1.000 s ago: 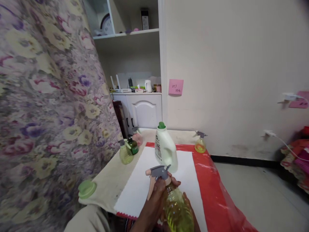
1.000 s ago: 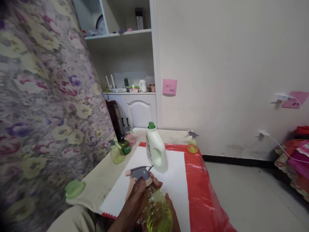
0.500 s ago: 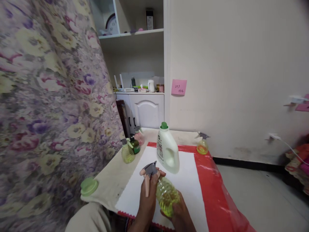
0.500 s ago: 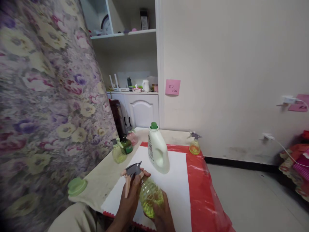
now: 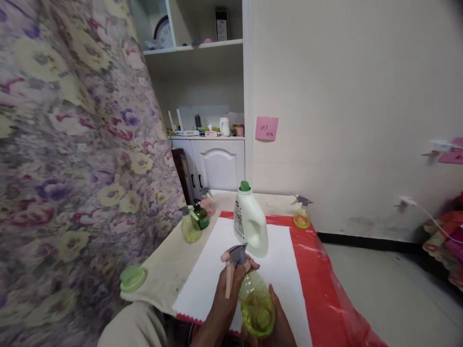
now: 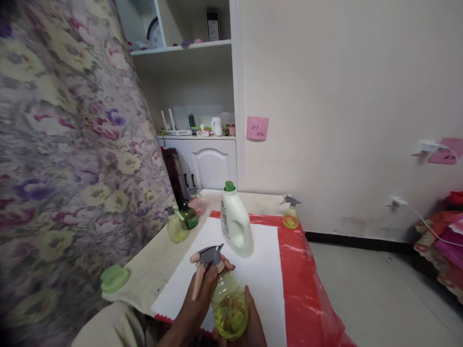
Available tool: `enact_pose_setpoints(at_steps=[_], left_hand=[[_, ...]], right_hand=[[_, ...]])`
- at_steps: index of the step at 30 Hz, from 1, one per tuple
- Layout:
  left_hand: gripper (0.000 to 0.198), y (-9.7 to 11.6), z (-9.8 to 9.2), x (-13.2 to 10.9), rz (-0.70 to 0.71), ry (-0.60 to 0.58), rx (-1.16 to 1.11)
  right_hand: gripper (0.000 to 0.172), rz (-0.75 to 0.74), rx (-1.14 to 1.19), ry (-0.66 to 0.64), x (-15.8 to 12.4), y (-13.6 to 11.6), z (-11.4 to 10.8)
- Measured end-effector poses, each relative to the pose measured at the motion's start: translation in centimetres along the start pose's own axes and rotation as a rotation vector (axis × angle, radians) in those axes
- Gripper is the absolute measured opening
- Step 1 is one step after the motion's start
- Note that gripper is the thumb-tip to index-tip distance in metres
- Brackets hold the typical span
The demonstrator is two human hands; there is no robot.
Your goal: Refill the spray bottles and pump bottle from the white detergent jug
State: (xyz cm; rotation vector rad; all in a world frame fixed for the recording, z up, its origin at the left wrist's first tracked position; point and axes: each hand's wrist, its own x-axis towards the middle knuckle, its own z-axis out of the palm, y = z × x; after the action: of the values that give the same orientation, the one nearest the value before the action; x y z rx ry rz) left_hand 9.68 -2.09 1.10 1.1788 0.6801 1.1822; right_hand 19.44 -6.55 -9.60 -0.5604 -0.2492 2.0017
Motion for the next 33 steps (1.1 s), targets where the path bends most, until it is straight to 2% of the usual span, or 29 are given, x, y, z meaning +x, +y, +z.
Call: enact_pose_setpoints(at_steps=[3, 7, 10, 14, 19, 24, 28, 30, 33], left_hand=[[0.028, 0.2, -0.1, -0.1, 0.032, -0.03, 0.089], [0.026, 0.7, 0.3, -0.2, 0.101, 0.079, 0.129], [0.027, 0.7, 0.3, 0.0, 0.088, 0.121, 0.16], [0.033, 0.0, -0.1, 0.4, 0.031, 0.072, 0.064], [0.029, -0.6, -0.5, 0.7, 0.019, 0.007, 0.057], [0.047, -1.8, -1.6, 1.4, 0.039, 0.05, 0.152], [0.048, -2.7, -2.1, 1.2, 0.031, 0.108, 0.273], [0.052, -3.2, -2.1, 0.9, 0.017, 0.093, 0.262], [0.064, -4.0, -2.0, 0.7, -0.01, 0.031, 0.195]], right_hand=[[0.082, -0.006, -0.007, -0.029, 0.2, -0.2, 0.0], [0.088, 0.045, -0.051, -0.068, 0.0, -0.7, 0.2], [0.08, 0.001, -0.046, -0.114, 0.0, -0.7, 0.0], [0.068, -0.065, -0.004, -0.073, 0.3, -0.4, -0.2], [0.071, -0.066, 0.045, -0.039, 0.7, -0.1, -0.4], [0.074, -0.04, -0.038, -0.047, 1.7, 0.2, -1.3], [0.068, -0.096, -0.072, -0.172, 2.4, 0.2, -2.3], [0.068, -0.108, -0.092, -0.217, 2.6, 0.2, -2.8], [0.063, -0.176, -0.086, -0.206, 2.7, 0.3, -3.0]])
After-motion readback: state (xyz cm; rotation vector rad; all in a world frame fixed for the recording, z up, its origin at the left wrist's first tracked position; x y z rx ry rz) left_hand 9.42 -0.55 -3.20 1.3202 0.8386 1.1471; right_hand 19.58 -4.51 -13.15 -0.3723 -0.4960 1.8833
